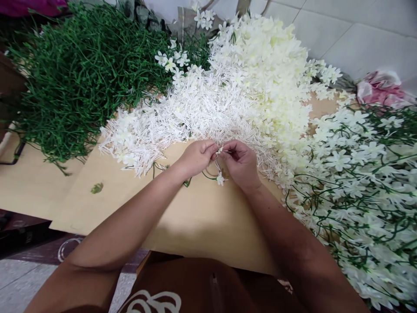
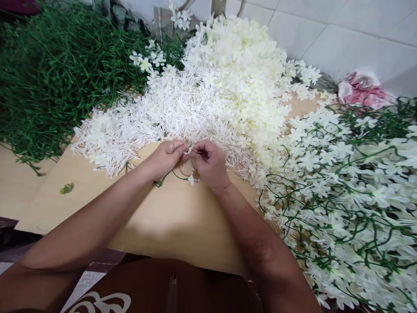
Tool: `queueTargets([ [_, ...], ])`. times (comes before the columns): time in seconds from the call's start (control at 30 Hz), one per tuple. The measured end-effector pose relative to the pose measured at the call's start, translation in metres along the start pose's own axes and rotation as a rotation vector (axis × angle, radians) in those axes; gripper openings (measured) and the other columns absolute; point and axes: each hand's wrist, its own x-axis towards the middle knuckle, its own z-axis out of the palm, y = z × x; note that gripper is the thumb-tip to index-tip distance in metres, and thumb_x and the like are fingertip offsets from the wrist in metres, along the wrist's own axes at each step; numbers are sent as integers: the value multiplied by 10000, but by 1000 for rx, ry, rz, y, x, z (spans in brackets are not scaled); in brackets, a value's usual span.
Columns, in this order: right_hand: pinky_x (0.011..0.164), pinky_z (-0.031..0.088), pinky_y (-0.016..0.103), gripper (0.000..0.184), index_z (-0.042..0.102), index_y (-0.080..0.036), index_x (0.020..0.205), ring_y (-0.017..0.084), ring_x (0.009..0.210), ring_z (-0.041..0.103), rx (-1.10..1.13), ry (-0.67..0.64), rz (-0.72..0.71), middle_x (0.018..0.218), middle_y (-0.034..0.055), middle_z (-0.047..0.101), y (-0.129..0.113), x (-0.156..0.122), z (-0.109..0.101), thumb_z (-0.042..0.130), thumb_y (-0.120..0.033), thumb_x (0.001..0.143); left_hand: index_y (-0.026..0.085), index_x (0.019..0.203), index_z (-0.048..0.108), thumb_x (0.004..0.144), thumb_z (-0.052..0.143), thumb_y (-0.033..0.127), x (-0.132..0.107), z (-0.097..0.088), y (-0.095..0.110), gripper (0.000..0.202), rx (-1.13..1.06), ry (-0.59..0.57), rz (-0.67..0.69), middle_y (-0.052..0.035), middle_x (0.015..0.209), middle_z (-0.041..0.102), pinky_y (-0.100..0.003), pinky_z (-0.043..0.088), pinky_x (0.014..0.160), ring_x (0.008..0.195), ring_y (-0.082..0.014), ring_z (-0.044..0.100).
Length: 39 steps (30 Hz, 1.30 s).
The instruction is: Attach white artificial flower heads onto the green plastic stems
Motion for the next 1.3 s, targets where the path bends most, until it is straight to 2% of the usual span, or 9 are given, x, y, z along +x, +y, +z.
queueTargets([
  [0.17, 628, 508, 271, 78, 585, -205, 715, 126, 686, 608, -34, 18, -31, 736, 3, 640, -1, -2, 2, 646, -163, 740, 194, 546, 371, 890, 459, 206, -1, 4, -2, 356, 6, 27, 11, 56, 503, 338, -247, 249, 525, 505, -95, 299],
  [0.33, 582, 480, 270, 107, 595, -206, 737, 116, 609, 568, 29, -52, 113, 690, -7, 635, -3, -1, -1, 698, -235, 745, 191, 562, 395, 866, 428, 200, 0, 1, -6, 306, 2, -38, 84, 52, 516, 363, -233, 255, 512, 504, -87, 305],
  [0.47, 572, 470, 269, 202, 607, -195, 730, 110, 577, 557, 64, -116, 195, 640, -19, 623, -5, 4, -3, 762, -323, 721, 196, 566, 406, 875, 466, 369, 1, -4, -7, 359, 13, -85, 110, 52, 511, 363, -234, 261, 505, 502, -86, 311],
  [0.6, 625, 515, 282, 326, 608, -199, 744, 110, 575, 588, 167, -166, 261, 613, -38, 618, -10, 7, -5, 825, -431, 673, 199, 582, 408, 842, 509, 563, 1, -6, -5, 459, -92, -125, 145, 53, 528, 365, -237, 296, 525, 518, -87, 333],
  [0.7, 676, 544, 281, 377, 610, -209, 772, 113, 623, 632, 262, -153, 293, 654, -34, 646, -13, 8, -8, 847, -470, 637, 197, 599, 431, 849, 501, 604, 2, -5, -4, 483, -122, -123, 158, 43, 562, 390, -241, 334, 559, 557, -100, 383],
  [0.8, 661, 552, 266, 439, 608, -220, 806, 101, 617, 626, 332, -144, 334, 663, -43, 655, -14, 10, -11, 871, -492, 584, 188, 633, 489, 861, 479, 619, 3, -4, -6, 487, -136, -128, 145, 17, 626, 480, -246, 376, 610, 622, -116, 452],
  [0.9, 615, 547, 250, 473, 608, -224, 836, 86, 572, 597, 396, -142, 381, 621, -64, 638, -12, 11, -13, 883, -491, 557, 179, 681, 532, 867, 478, 616, 3, -5, -8, 477, -159, -139, 145, 0, 693, 541, -247, 400, 652, 669, -121, 484],
  [1.0, 591, 541, 243, 446, 618, -222, 803, 83, 551, 585, 428, -153, 422, 588, -73, 617, -12, 12, -15, 884, -483, 557, 176, 719, 550, 875, 486, 591, 3, -7, -8, 448, -138, -126, 125, 2, 694, 536, -249, 398, 654, 671, -124, 478],
  [1.3, 601, 533, 234, 290, 622, -192, 704, 81, 578, 620, 414, -189, 414, 632, -50, 650, -12, 12, -14, 861, -309, 589, 195, 644, 450, 893, 447, 545, 2, -5, -8, 430, -7, -124, 211, 33, 602, 403, -252, 336, 592, 583, -112, 365],
])
